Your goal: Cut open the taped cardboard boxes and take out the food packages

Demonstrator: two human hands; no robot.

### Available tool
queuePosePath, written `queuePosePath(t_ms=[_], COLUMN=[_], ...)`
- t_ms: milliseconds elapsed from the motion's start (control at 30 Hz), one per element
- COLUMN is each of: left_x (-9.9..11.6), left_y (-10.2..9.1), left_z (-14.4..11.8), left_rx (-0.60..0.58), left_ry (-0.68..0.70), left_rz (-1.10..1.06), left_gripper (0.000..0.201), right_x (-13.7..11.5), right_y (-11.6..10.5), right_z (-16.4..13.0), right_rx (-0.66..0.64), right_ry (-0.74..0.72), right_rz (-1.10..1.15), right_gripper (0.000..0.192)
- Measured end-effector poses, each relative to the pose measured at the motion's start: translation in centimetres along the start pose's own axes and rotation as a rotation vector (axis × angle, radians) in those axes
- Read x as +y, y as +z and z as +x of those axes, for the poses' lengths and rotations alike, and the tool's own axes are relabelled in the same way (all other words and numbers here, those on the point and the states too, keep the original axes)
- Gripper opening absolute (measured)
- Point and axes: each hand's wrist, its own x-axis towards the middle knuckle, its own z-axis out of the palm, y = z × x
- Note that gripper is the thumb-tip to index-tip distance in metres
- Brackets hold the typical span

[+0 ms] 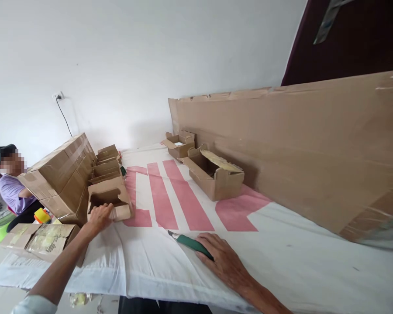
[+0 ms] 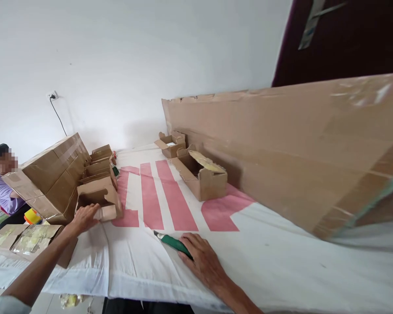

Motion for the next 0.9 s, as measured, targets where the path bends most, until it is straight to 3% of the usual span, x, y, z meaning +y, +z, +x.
queuePosePath(t_ms=[167, 333, 533, 667, 900], left_x=[-3.5, -4.7, -4.6, -4.3, -3.6], left_y=[0.2, 1.0, 1.7, 1.5, 0.8], left_z=[4.8, 6.7, 5.7, 4.3, 2.0], left_rx=[0.046, 0.085, 0.097, 0.12, 0.238], left_ry=[-0.124, -0.141, -0.148, -0.129, -0.083], left_rz=[0.004, -0.017, -0.051, -0.082, -0.169], left_gripper=[0.038, 0.038, 0.045, 0.061, 0.08], right_x=[-0.1, -0.2, -0.3, -0.3, 0.3], right_y=[-0.1, -0.2, 0.0, 0.2, 0.7], right_z=[0.1, 0.3, 0.4, 0.5, 0.5], right_rx=[0.031, 0.038, 0.02, 0.021, 0.0], right_ry=[-0.031, -0.042, -0.022, -0.01, -0.022], right_rz=[-0.015, -0.03, -0.009, -0.001, -0.006], right_gripper=[0.022, 0.02, 0.023, 0.022, 0.023])
